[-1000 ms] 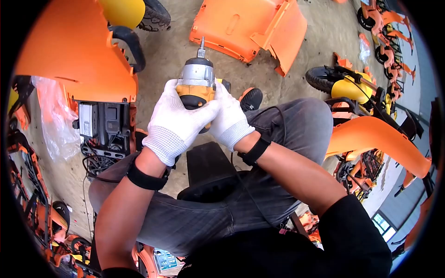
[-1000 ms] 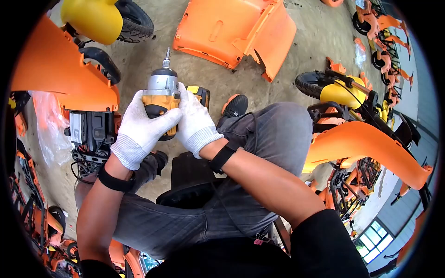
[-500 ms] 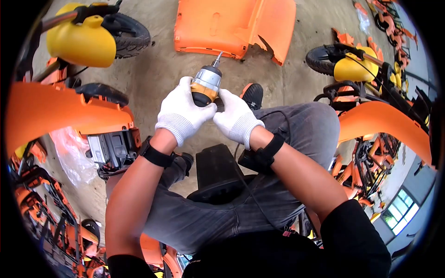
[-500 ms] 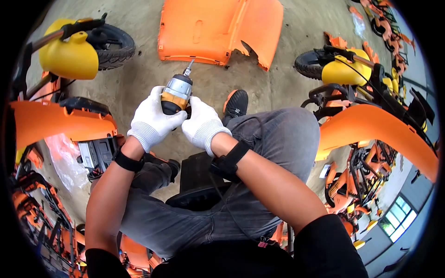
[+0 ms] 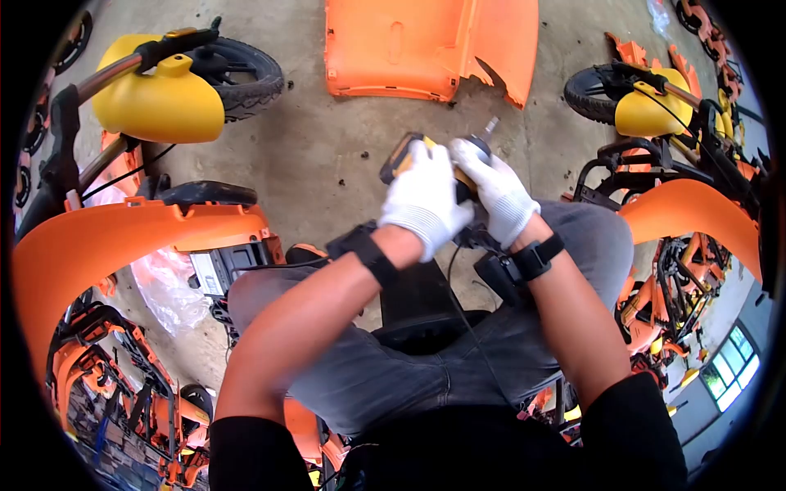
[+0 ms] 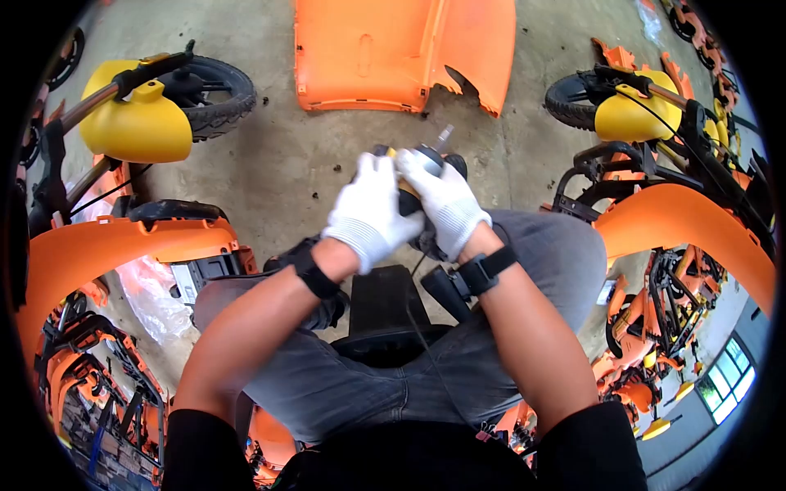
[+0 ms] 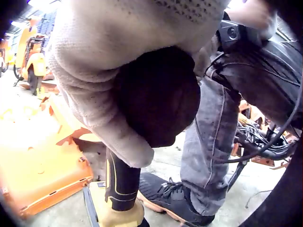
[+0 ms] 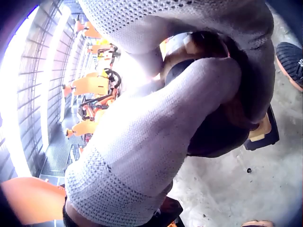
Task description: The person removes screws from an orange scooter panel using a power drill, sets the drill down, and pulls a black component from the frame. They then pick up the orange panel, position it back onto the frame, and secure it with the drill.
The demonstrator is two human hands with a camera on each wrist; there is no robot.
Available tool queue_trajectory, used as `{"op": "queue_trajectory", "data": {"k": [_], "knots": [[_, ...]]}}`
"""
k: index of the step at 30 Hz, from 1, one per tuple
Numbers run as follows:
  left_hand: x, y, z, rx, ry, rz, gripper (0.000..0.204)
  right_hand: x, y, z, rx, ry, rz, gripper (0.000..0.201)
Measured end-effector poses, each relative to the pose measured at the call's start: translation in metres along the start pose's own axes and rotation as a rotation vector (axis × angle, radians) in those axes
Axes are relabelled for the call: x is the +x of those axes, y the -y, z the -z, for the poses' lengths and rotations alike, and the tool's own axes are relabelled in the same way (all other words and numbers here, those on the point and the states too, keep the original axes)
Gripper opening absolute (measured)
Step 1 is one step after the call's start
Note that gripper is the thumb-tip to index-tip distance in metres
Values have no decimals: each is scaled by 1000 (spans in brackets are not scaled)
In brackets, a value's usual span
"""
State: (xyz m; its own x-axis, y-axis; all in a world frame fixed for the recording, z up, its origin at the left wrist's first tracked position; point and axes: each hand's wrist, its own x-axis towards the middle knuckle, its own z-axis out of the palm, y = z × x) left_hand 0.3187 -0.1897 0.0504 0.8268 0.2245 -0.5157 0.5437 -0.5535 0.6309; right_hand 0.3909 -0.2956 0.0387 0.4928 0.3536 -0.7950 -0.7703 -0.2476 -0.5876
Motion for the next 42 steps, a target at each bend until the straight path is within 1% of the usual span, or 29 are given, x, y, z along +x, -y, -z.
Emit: {"op": "queue_trajectory", "data": {"k": [1, 3, 7, 9, 10, 11, 13, 14, 15, 17, 18, 21, 22, 23, 25, 26, 27, 29, 30, 32, 33, 34, 35, 36, 37, 38, 39, 41, 42], "knots": [[1, -7, -2, 4, 56, -10, 70, -2, -1, 6, 36, -16, -34, 31], [3, -17, -6, 6, 136, -11, 68, -6, -4, 18, 47, -74, -11, 31], [6, -31, -29, 3, 184, -75, 67, -4, -22, 53, 40, -170, 39, 37], [4, -40, -39, 24, 226, -120, 67, -9, -26, 68, 182, -150, 19, 39], [5, -42, -44, 22, 262, -130, 71, -12, -24, 72, 158, -230, -40, 38], [6, -41, -53, 22, 261, -146, 71, -18, -20, 71, 116, -254, -38, 36], [6, -38, -69, 84, 238, -246, 76, -13, -30, 83, 10, -351, -52, 34], [5, -38, -74, 106, 252, -254, 79, -13, -39, 88, -26, -336, 6, 34], [2, -35, -79, 88, 234, -242, 79, -12, -48, 91, -99, -347, 97, 35], [3, -34, -80, 37, 273, -173, 79, -10, -53, 94, -242, -332, 148, 37], [3, -32, -80, 32, 256, -176, 78, -9, -52, 93, -302, -364, 121, 41], [8, -16, -91, 67, 349, -165, 87, -9, -49, 85, -387, -408, 49, 45], [8, -15, -91, 82, 382, -145, 93, -5, -55, 85, -427, -433, 53, 49], [9, -12, -92, 87, 384, -149, 93, -2, -59, 87, -421, -436, 55, 49], [13, -6, -96, 64, 432, -140, 95, 3, -66, 91, -494, -419, 24, 56], [14, -6, -96, 89, 432, -124, 94, 10, -73, 94, -524, -448, 36, 64], [16, -5, -96, 95, 431, -125, 94, 13, -75, 98, -519, -448, 39, 64], [22, -3, -91, 57, 549, -111, 89, 12, -70, 99, -724, -454, 18, 70], [25, -3, -89, 59, 540, -110, 89, 23, -80, 105, -745, -434, 54, 72], [24, -8, -80, 231, 567, -120, 69, 27, -75, 102, -787, -422, 53, 72], [26, -9, -78, 235, 573, -121, 69, 27, -75, 102, -822, -418, 43, 72], [30, -9, -75, 257, 583, -142, 60, 25, -72, 99, -785, -407, 49, 72], [31, -11, -68, 280, 593, -162, 52, 22, -65, 96, -808, -420, 37, 72], [32, -14, -61, 324, 577, -182, 45, 24, -66, 97, -792, -426, 43, 72], [37, -11, -57, 373, 591, -232, 46, 27, -66, 98, -776, -430, 50, 71], [35, -20, -41, 389, 532, -246, 46, 26, -57, 96, -825, -463, 60, 71], [32, -31, -24, 405, 475, -267, 46, 19, -50, 96, -782, -496, 75, 71], [34, -30, -9, 332, 231, -327, 45, 35, -55, 108, -696, -488, 59, 71], [35, -29, 0, 287, 153, -366, 45, 37, -55, 113, -728, -489, 17, 73]]}}
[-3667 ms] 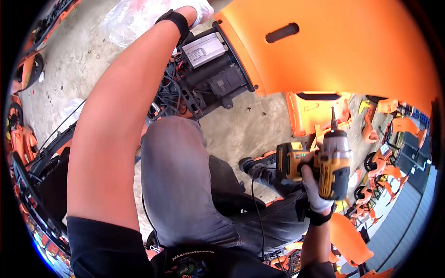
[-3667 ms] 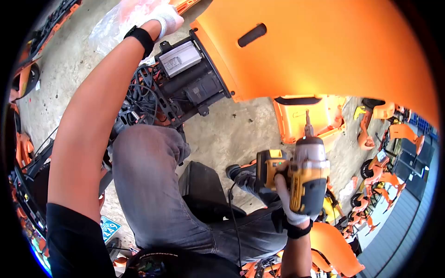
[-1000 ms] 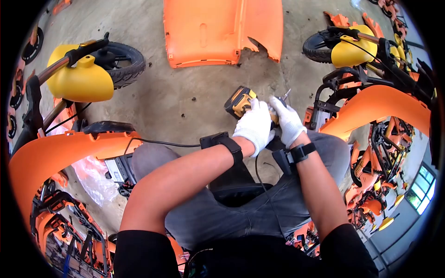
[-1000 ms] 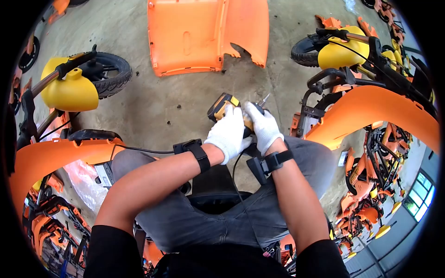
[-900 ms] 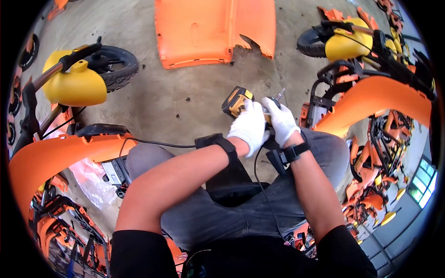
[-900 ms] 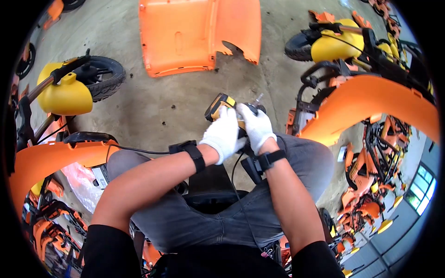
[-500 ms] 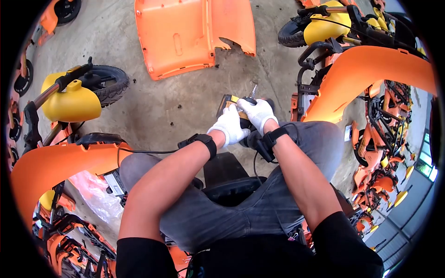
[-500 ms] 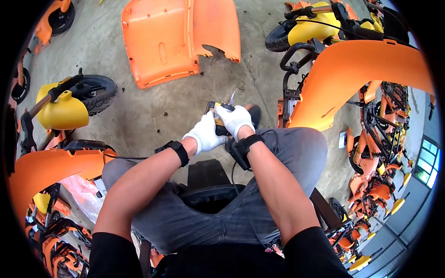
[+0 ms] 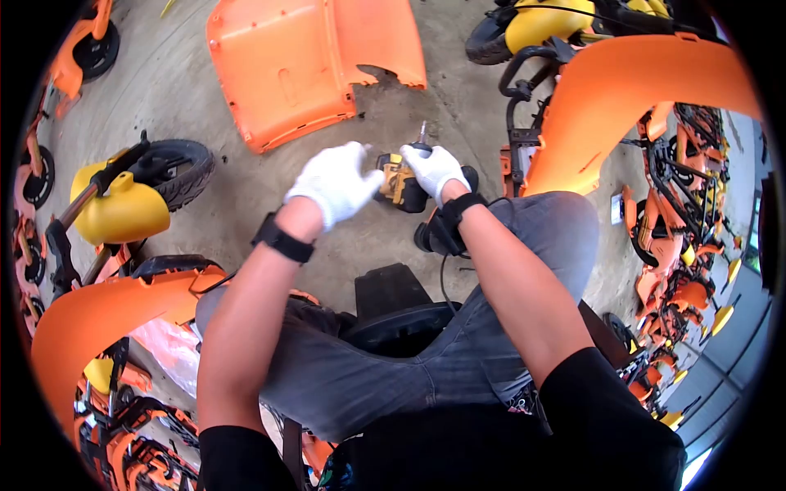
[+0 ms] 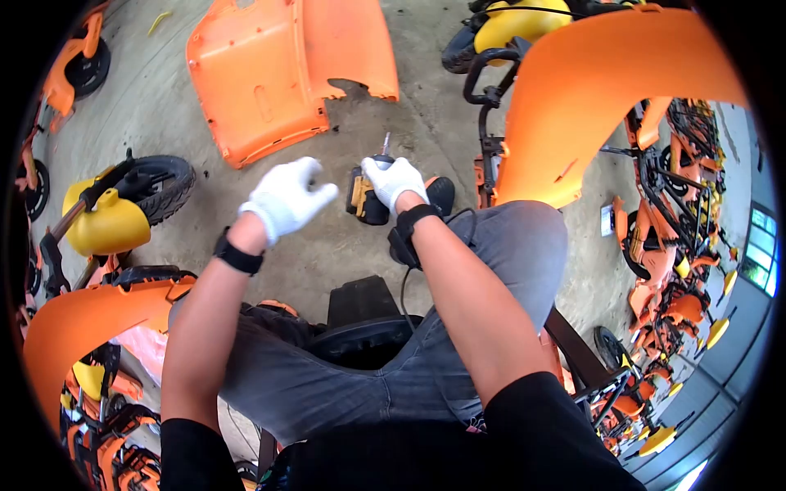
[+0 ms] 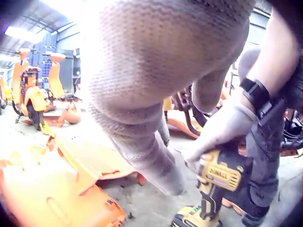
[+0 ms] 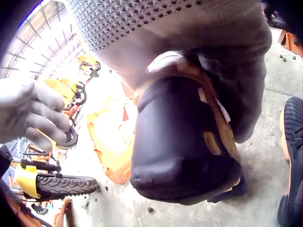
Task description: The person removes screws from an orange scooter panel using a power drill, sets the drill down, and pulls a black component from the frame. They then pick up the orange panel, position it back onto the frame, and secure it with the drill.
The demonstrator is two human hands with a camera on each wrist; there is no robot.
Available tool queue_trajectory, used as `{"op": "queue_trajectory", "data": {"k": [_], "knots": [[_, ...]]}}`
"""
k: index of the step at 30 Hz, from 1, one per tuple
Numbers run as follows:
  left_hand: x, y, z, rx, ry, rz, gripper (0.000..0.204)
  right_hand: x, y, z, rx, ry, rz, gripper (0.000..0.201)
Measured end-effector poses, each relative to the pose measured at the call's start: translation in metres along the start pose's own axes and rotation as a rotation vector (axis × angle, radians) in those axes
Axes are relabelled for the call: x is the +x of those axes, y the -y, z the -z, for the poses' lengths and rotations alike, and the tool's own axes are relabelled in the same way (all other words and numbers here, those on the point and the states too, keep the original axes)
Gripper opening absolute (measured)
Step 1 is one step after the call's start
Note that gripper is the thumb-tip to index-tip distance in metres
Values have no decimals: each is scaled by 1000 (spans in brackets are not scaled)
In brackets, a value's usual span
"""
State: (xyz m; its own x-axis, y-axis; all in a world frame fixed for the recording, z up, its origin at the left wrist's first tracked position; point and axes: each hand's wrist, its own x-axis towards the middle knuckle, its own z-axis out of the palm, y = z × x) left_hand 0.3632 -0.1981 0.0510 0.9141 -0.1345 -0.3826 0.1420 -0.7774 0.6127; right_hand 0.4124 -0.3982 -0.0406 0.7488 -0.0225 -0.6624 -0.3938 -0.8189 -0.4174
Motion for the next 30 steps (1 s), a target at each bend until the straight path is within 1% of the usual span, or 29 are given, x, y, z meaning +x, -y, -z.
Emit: {"op": "queue_trajectory", "data": {"k": [1, 3, 5, 7, 9, 11, 13, 14, 15, 16, 17, 18, 19, 20, 21, 22, 23, 24, 25, 26, 27, 29, 30], "knots": [[-2, 3, 8, -29, -91, -27, 45, -7, 6, 3, 12, -36, -5, 74], [-12, 1, 32, -113, -144, -36, 41, -20, 18, 8, -40, 23, -63, 76], [-29, 0, 54, -308, -238, -51, 44, -20, 12, 4, -40, 33, -64, 79], [-48, -1, 83, -362, -365, -101, 40, -18, 10, 3, -26, 4, -37, 83], [-78, -19, 124, -222, -482, -58, 35, -20, 11, 8, -14, -70, -37, 83], [-102, -31, 165, -23, -544, -63, 32, -30, 17, 21, -159, -155, 9, 78], [-125, -39, 195, 114, -628, -177, 35, -42, 26, 38, -179, -212, 132, 69], [-133, -43, 198, 122, -628, -171, 35, -49, 32, 47, -138, -282, 255, 65], [-142, -47, 199, 162, -583, -187, 35, -58, 36, 60, -34, -247, 420, 51], [-152, -53, 199, 200, -534, -202, 35, -73, 45, 76, 175, -38, 544, 37], [-162, -59, 199, 239, -485, -215, 36, -115, 64, 96, 300, 190, 621, 28], [-171, -65, 198, 279, -436, -227, 36, -151, 75, 109, 246, 407, 640, 26], [-177, -71, 199, 323, -388, -236, 37, -177, 75, 114, 27, 473, 930, 22], [-175, -77, 180, 333, -399, -265, 37, -197, 69, 107, -89, 532, 1227, 20], [-169, -81, 145, 342, -407, -296, 37, -213, 63, 102, -106, 743, 1248, 18], [-166, -82, 116, 297, -366, -292, 34, -226, 50, 88, -226, 844, 1180, 19], [-161, -78, 89, 342, -255, -390, 32, -238, 41, 75, -454, 913, 1005, 22], [-158, -67, 53, 241, -123, -375, 33, -242, 29, 58, -625, 936, 936, 25], [-152, -75, 33, 289, 226, -182, 35, -241, 14, 39, -776, 915, 883, 24], [-152, -76, 11, 281, 394, -113, 35, -244, 12, 34, -885, 839, 833, 22], [-150, -68, -16, 291, 525, -83, 35, -244, 12, 36, -841, 711, 869, 20], [-148, -64, -39, 222, 698, -3, 34, -233, 19, 37, -731, 697, 735, 20], [-146, -61, -46, 221, 752, 14, 35, -223, 5, 36, -631, 625, 824, 21]]}}
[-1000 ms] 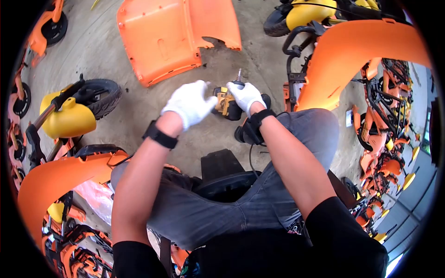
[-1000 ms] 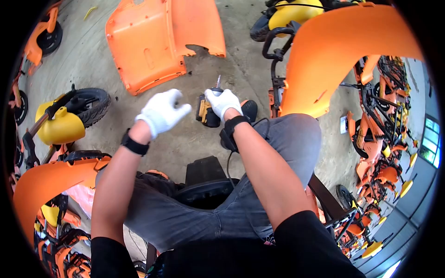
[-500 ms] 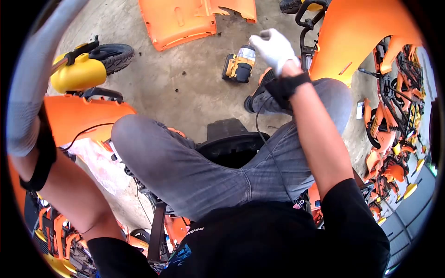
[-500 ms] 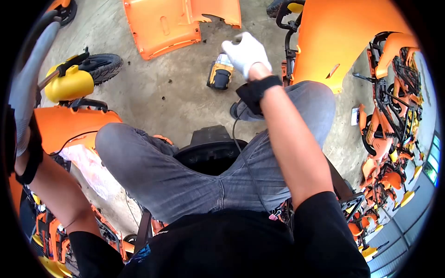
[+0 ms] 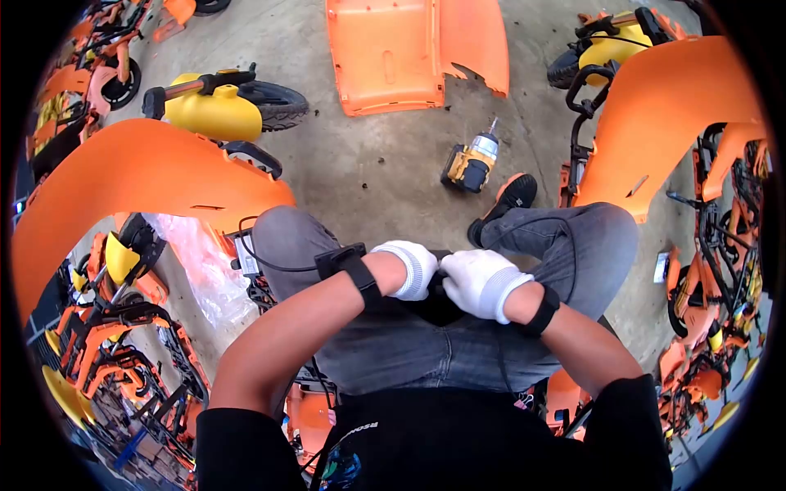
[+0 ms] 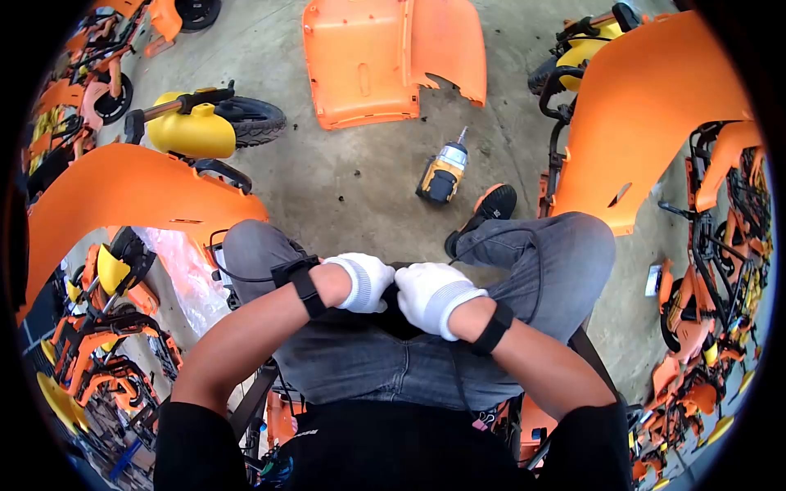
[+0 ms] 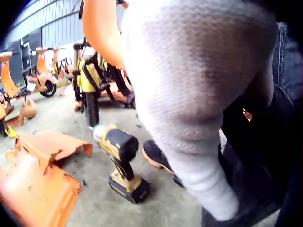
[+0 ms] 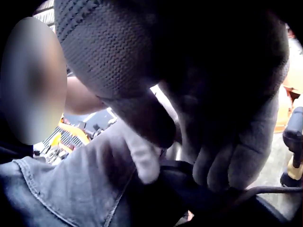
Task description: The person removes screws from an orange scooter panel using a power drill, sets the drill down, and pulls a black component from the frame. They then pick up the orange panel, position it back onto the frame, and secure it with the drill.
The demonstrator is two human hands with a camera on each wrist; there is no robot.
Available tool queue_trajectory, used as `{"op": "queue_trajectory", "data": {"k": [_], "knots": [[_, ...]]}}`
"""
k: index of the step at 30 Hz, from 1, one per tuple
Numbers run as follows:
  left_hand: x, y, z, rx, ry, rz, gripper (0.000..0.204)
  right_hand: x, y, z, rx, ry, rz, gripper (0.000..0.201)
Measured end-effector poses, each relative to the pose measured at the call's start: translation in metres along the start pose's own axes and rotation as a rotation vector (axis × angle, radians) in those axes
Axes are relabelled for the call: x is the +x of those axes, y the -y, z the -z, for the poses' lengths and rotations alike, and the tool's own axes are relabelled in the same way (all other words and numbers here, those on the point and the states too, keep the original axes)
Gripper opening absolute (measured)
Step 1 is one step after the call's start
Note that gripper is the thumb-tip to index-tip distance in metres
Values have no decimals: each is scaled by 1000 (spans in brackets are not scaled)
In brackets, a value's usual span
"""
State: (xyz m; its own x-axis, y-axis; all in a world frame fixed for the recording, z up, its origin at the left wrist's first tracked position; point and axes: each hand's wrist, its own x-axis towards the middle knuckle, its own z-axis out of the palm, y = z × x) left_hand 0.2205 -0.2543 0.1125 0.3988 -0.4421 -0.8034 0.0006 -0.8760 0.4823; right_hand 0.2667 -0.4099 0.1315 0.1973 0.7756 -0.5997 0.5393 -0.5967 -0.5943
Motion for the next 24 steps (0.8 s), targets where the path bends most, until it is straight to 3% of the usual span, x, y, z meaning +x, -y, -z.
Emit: {"op": "queue_trajectory", "data": {"k": [4, 6, 10, 13, 15, 17, 19, 20, 21, 24], "knots": [[29, 10, -18, 34, 31, -66, 28, -1, -10, 0, 14, 7, 91, 22], [44, 19, -17, -13, 130, -140, 27, 4, -1, 5, 49, 102, 115, 21], [43, 19, -6, -62, 157, -232, 30, 12, 2, -9, 54, 197, 173, 22], [64, 24, -17, -94, 234, -237, 34, 24, 11, -23, -58, 531, 101, 28], [72, 24, -22, -131, 124, -320, 37, 33, 20, -36, -65, 675, -20, 28], [65, 14, -6, -158, 108, -305, 35, 37, 15, -60, 25, 628, 21, 23], [66, 10, 7, -135, 198, -290, 31, 35, 9, -75, 114, 512, 88, 28], [65, 23, -12, -190, 33, -445, 26, 35, 11, -74, 139, 543, 84, 29], [76, 12, -16, -190, 33, -359, 26, 38, 10, -69, 156, 573, 82, 31], [74, 18, -23, -330, 17, -370, 24, 46, 12, -59, 245, 685, 11, 32]]}}
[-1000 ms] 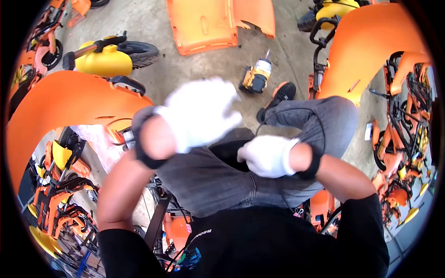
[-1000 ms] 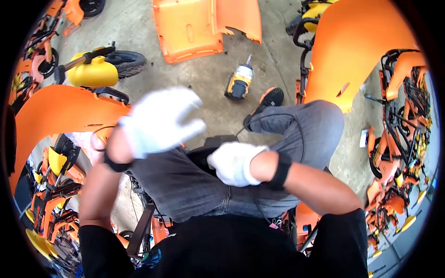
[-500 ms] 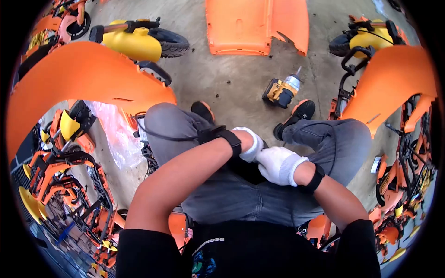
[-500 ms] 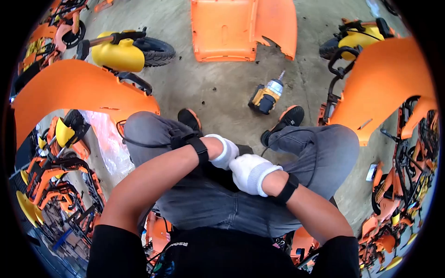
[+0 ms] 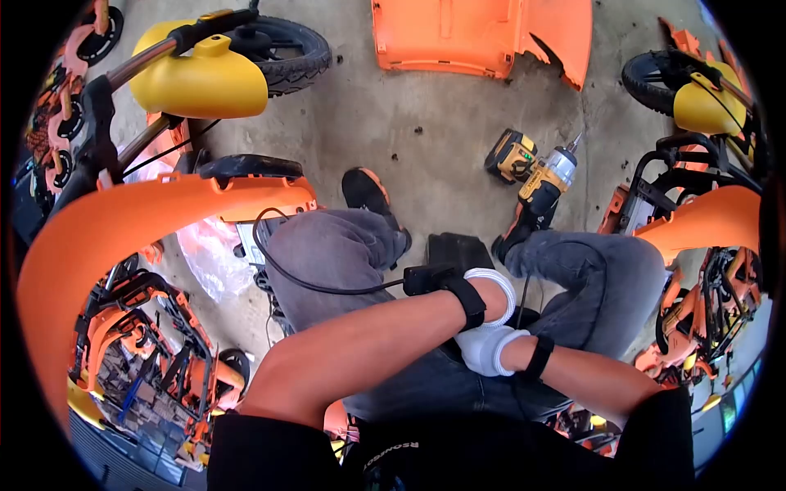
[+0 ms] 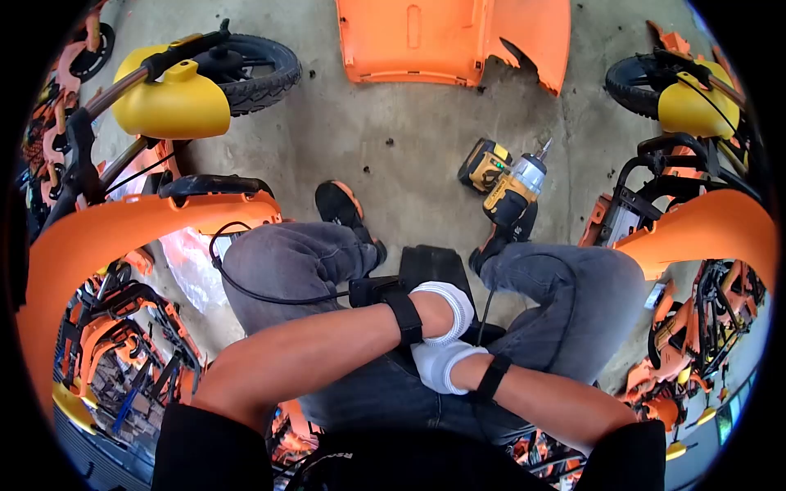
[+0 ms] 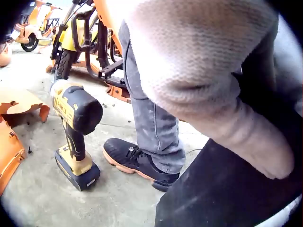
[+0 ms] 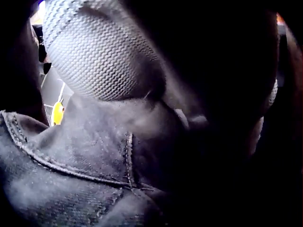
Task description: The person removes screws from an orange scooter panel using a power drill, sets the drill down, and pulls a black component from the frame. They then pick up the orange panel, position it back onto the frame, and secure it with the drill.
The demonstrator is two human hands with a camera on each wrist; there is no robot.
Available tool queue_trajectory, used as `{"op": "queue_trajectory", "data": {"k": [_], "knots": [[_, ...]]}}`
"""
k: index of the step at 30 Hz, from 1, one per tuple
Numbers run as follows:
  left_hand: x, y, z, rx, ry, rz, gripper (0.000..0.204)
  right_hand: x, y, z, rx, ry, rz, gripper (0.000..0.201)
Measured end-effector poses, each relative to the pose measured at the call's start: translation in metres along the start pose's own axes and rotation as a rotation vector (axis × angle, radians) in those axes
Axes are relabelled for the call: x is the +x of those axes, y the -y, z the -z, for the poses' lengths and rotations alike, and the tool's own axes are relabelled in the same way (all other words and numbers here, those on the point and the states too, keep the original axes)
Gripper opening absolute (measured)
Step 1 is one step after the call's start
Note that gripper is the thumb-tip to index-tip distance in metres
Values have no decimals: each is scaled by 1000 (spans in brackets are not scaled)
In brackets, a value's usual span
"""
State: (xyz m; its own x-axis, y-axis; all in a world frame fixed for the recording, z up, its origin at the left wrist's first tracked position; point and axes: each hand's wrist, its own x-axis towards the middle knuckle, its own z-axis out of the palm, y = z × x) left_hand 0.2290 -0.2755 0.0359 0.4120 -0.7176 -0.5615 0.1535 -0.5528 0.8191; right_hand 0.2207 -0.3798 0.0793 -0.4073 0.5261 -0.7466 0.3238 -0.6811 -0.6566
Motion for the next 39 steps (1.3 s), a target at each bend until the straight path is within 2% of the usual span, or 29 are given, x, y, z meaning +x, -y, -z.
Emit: {"op": "queue_trajectory", "data": {"k": [2, 3, 5, 7, 9, 10, 11, 12, 13, 14, 15, 17, 19, 21, 23, 24, 25, 27, 29, 32, 34, 37, 39], "knots": [[-8, -1, 6, -14, -68, -9, 21, -5, 10, 16, 29, 41, -28, 31], [-10, -1, 10, 9, -66, -2, 21, 1, 0, 3, 63, 46, -25, 29], [-16, -7, 29, 22, -9, 82, 22, -3, 10, 17, 122, 58, -44, 28], [-26, -9, 51, 78, -62, 76, 21, -11, 24, 36, 64, -30, 1, 26], [-29, -10, 66, 109, -36, 25, 21, -15, 36, 63, 188, 82, -82, 25], [-29, -11, 68, 115, -95, 24, 20, -8, 28, 53, 180, 69, -88, 36], [-28, -11, 71, 109, -97, 18, 20, -1, 26, 38, 325, -216, -31, 39], [-26, -10, 75, 97, -165, 87, 20, 3, 16, 27, 280, -172, -81, 39], [-25, -10, 78, 78, -225, 156, 20, 4, 23, 37, 243, -119, -131, 39], [-26, -7, 86, 90, -213, 183, 21, 7, 28, 46, 216, -39, -157, 36], [-29, -5, 92, 63, -207, 244, 20, 11, 27, 36, 236, -146, -139, 24], [-43, -5, 103, 81, -130, 275, 19, -1, 38, 59, 195, -2, -207, 32], [-49, -1, 103, 61, -90, 323, 18, -19, 39, 66, 316, -170, -365, 34], [-52, 2, 104, -3, -85, 352, 22, -43, 23, 57, 441, -354, -299, 40], [-53, 7, 101, -46, -120, 364, 24, -59, 13, 58, 582, -303, -336, 44], [-56, 9, 100, -66, -151, 367, 24, -61, 13, 56, 651, -314, -310, 52], [-60, 10, 100, -85, -178, 369, 24, -59, 22, 61, 652, -264, -355, 50], [-63, 16, 96, -117, -173, 386, 26, -39, 29, 51, 647, -321, -285, 52], [-66, 14, 91, -147, -214, 382, 26, 9, 12, 27, 710, -248, -341, 49], [-65, 6, 82, -175, -260, 404, 24, 96, -28, -18, 523, -189, -717, 43], [-61, 5, 72, -188, -299, 403, 23, 119, -48, -39, 477, -186, -849, 43], [-59, 4, 55, -259, -387, 402, 19, 141, -68, -65, 447, -171, -950, 42], [-55, 0, 51, -259, -389, 436, 15, 149, -80, -89, 437, -157, -1004, 42]]}}
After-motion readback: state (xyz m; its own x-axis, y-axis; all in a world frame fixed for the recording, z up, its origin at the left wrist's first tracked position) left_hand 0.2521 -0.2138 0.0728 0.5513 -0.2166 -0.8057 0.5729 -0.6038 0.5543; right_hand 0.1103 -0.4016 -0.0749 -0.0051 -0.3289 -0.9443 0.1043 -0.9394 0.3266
